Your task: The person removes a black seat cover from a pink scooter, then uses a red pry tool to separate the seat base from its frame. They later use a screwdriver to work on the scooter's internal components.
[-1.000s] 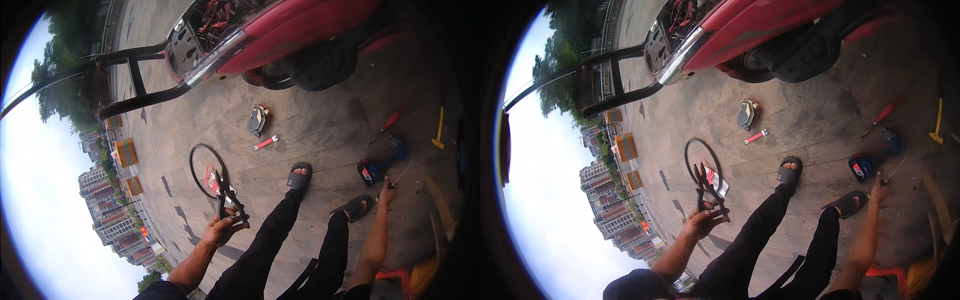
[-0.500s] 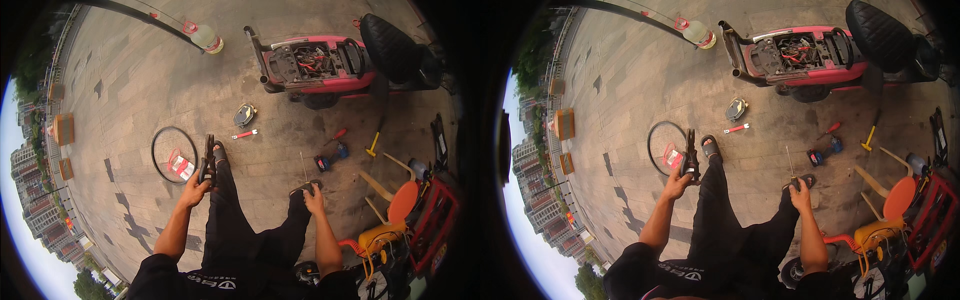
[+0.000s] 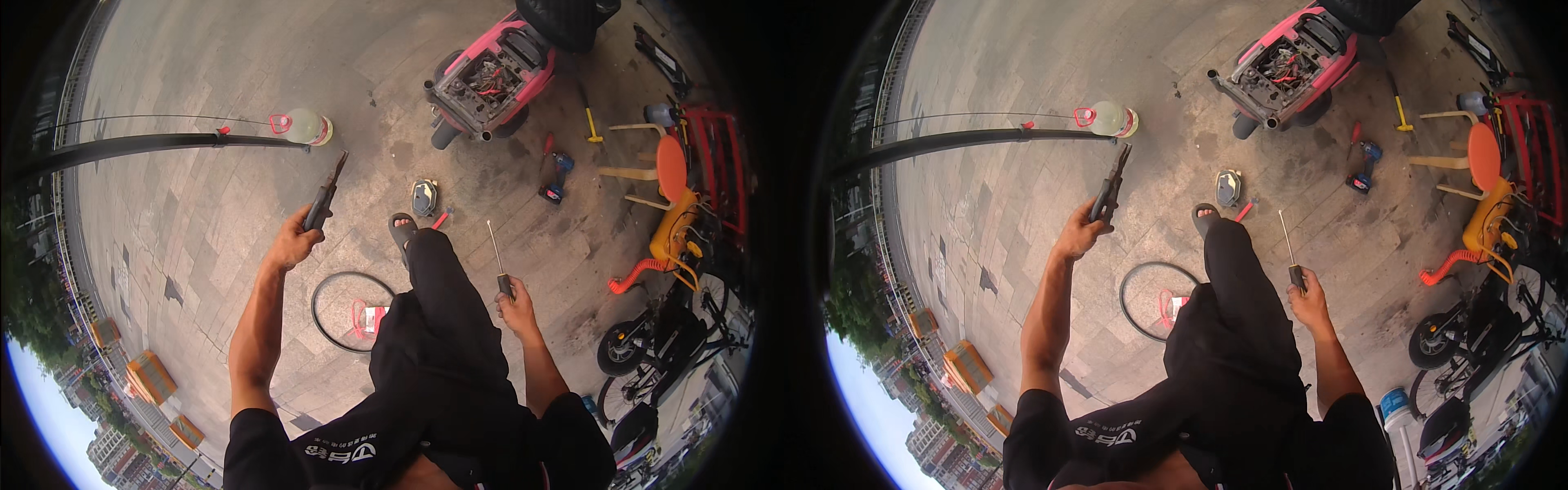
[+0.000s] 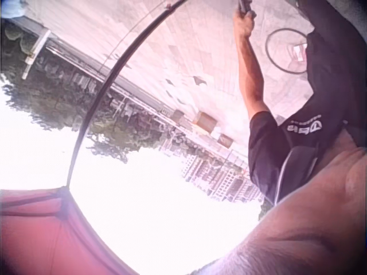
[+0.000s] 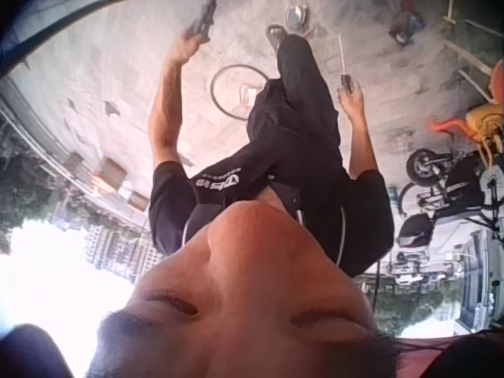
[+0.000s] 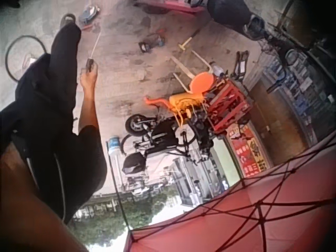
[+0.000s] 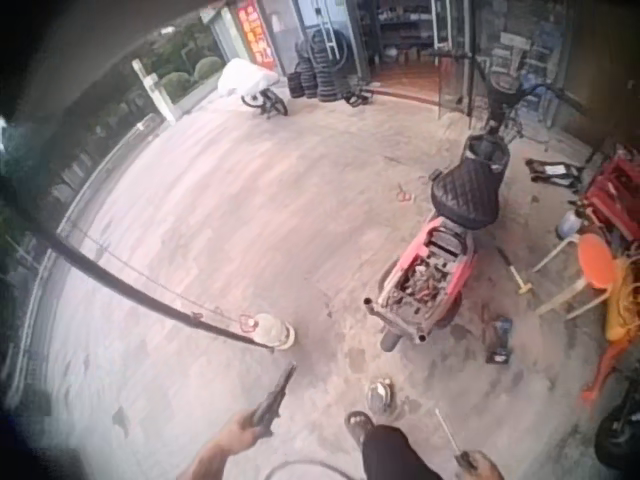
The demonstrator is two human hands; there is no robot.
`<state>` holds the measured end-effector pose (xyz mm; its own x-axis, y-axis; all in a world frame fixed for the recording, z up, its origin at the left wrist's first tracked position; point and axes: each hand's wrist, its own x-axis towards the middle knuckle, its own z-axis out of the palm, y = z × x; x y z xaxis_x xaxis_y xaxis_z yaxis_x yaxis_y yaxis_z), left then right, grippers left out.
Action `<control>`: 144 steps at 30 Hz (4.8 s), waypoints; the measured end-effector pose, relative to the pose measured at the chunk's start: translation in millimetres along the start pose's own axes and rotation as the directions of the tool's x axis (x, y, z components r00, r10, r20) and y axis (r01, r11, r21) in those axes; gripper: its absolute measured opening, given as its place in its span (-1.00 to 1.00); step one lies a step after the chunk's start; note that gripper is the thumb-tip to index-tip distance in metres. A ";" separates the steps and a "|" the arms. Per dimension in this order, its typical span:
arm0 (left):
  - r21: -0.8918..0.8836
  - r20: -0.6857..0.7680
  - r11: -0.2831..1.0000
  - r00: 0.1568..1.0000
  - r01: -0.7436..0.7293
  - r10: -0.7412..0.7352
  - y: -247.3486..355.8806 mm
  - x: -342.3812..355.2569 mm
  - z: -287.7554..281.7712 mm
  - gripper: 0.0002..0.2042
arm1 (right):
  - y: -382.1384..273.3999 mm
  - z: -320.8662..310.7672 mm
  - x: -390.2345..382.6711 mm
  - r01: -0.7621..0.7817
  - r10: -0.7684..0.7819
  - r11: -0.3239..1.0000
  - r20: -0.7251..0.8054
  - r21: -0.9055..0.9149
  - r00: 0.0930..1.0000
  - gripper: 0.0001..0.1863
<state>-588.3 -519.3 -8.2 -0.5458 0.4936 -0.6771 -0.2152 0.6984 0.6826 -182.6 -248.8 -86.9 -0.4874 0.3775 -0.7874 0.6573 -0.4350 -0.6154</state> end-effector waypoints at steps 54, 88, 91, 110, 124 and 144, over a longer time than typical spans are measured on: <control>0.460 0.863 0.280 0.498 -0.843 0.082 269.5 422.4 -12.0 -0.73 | -321.8 342.8 94.6 0.367 0.175 0.775 -0.733 0.515 0.658 -0.89; 0.048 0.595 0.710 0.551 0.703 -0.585 67.3 299.9 -308.3 -0.13 | -285.2 366.5 62.1 0.174 -0.015 0.808 -0.275 0.563 0.961 -0.59; 0.100 0.592 0.827 0.635 0.554 -0.497 95.0 302.8 -309.5 -0.22 | -280.6 371.3 59.3 0.102 0.041 0.843 -0.251 0.528 0.967 -0.63; 0.298 0.805 0.911 0.438 0.286 -0.400 199.9 380.2 -307.0 0.14 | -276.6 362.0 7.6 0.100 0.229 0.805 -0.461 0.585 0.857 -0.74; 0.166 0.602 0.953 0.740 0.252 -0.300 209.1 318.6 -279.6 -0.25 | -349.7 327.3 60.6 0.082 0.035 0.970 -0.464 0.228 0.885 -0.84; 0.205 0.677 0.976 0.708 0.080 -0.200 168.5 347.0 -309.5 -0.66 | -339.6 321.5 73.9 -0.036 0.263 0.904 -0.489 0.426 0.832 -0.80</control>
<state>-1064.6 -390.8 -43.0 0.2050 0.5608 -0.8022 -0.0878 0.8268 0.5556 -626.7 -336.0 52.3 0.0490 0.5991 -0.7992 0.3667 -0.7550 -0.5435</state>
